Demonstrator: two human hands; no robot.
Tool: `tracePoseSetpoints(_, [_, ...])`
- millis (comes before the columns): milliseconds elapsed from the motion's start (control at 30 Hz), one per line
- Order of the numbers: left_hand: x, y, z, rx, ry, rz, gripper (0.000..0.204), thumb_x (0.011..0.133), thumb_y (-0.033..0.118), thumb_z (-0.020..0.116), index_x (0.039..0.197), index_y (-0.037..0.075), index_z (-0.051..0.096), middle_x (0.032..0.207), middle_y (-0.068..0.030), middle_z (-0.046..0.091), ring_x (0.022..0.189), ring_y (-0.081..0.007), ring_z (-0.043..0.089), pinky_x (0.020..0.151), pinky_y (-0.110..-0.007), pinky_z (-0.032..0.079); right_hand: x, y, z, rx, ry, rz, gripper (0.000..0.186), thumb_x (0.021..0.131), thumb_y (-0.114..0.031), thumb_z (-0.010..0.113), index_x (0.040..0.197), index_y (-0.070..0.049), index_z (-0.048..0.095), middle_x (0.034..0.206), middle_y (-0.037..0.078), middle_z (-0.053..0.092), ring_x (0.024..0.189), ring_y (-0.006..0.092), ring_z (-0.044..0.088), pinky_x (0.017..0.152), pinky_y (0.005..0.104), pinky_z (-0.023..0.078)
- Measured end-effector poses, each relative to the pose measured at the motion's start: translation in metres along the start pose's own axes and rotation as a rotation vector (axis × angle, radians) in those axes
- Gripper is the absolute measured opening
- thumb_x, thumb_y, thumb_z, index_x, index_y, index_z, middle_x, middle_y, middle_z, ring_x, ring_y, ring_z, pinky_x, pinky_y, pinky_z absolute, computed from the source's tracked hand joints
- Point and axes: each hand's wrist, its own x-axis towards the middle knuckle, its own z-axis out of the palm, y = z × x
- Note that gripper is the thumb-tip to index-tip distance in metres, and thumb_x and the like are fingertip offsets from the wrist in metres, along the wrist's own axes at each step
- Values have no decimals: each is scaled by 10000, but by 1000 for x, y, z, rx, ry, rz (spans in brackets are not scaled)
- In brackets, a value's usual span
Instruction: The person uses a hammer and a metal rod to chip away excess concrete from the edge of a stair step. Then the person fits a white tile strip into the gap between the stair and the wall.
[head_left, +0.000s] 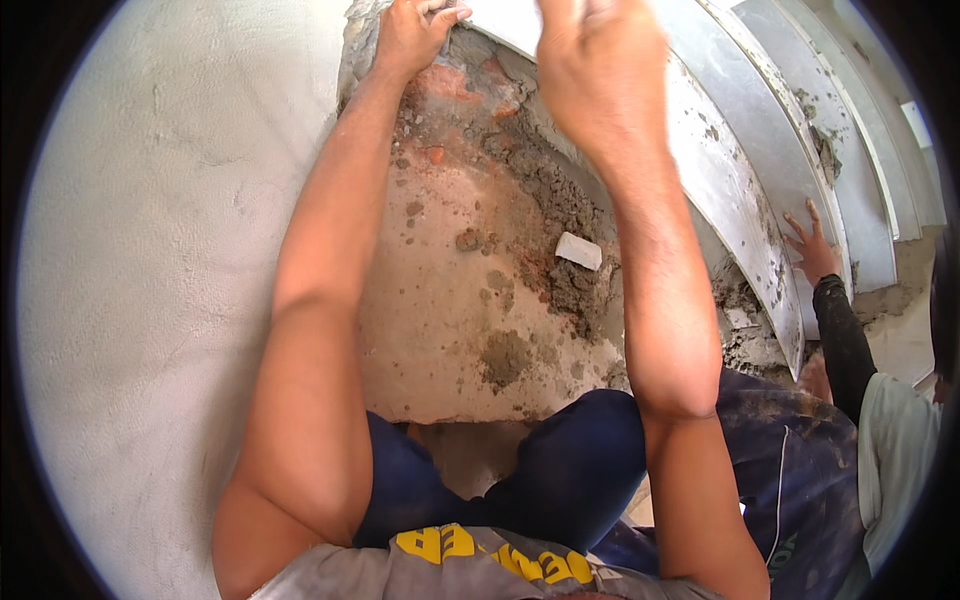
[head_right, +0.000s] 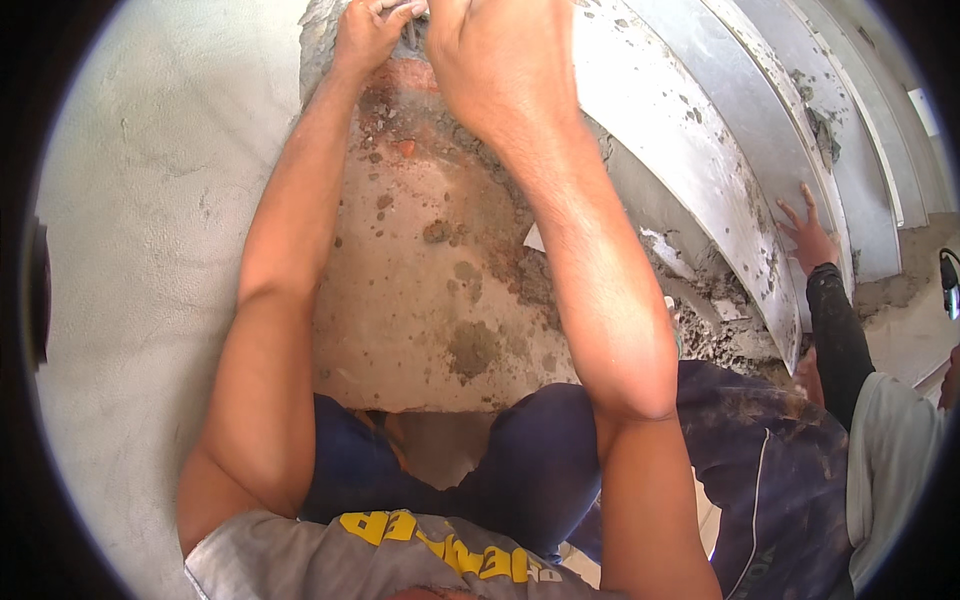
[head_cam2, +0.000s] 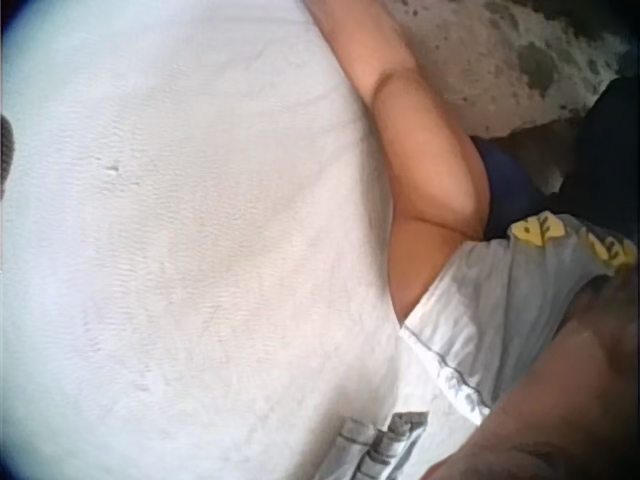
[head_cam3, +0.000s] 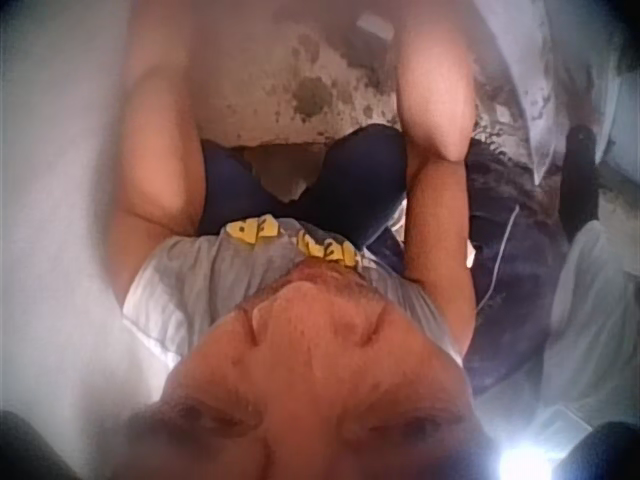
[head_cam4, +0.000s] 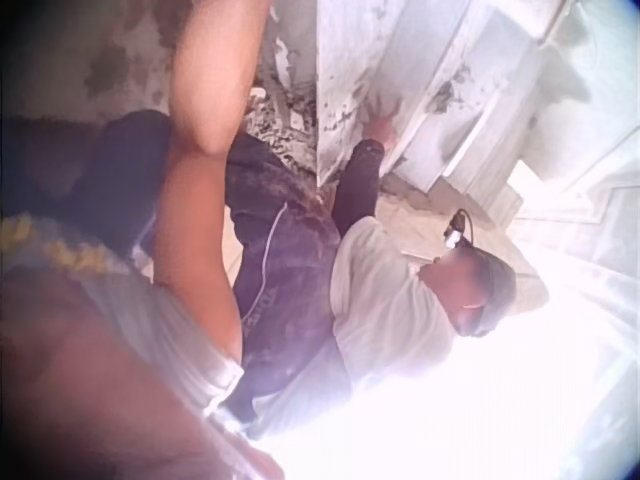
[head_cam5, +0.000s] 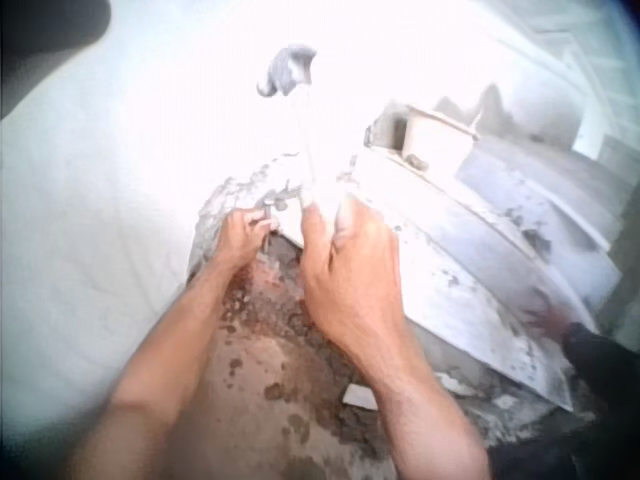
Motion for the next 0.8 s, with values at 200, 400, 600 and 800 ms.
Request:
tracePoseSetpoints(200, [4,-7,4,-26,-43,5,238,901,226,706,821,2,724,598,-178,575,529,-221,500,553,-402,442,-14,48,36,-146,-220,137,427,1068,-218,532,667,-71,534,512,4,500,447,71,514,362,266,326])
tracePoseSetpoints(400, [2,-2,5,-46,87,123,267,902,234,701,781,-4,696,599,-197,573,514,-272,521,542,-423,436,9,-14,-18,67,-51,46,331,1023,-196,580,852,76,659,691,244,679,648,372,708,605,462,557])
tracePoseSetpoints(600, [3,-11,6,54,-45,22,229,910,223,694,851,6,737,624,-205,581,540,-249,515,564,-417,445,-7,34,23,-147,-327,248,386,1025,-252,588,899,102,676,732,297,685,719,417,730,615,488,575])
tracePoseSetpoints(800, [2,-1,3,-56,39,45,204,913,199,692,877,6,748,629,-180,599,556,-219,522,572,-396,452,13,-3,4,202,85,-98,278,1017,-176,580,905,77,613,715,264,627,669,431,643,622,477,499])
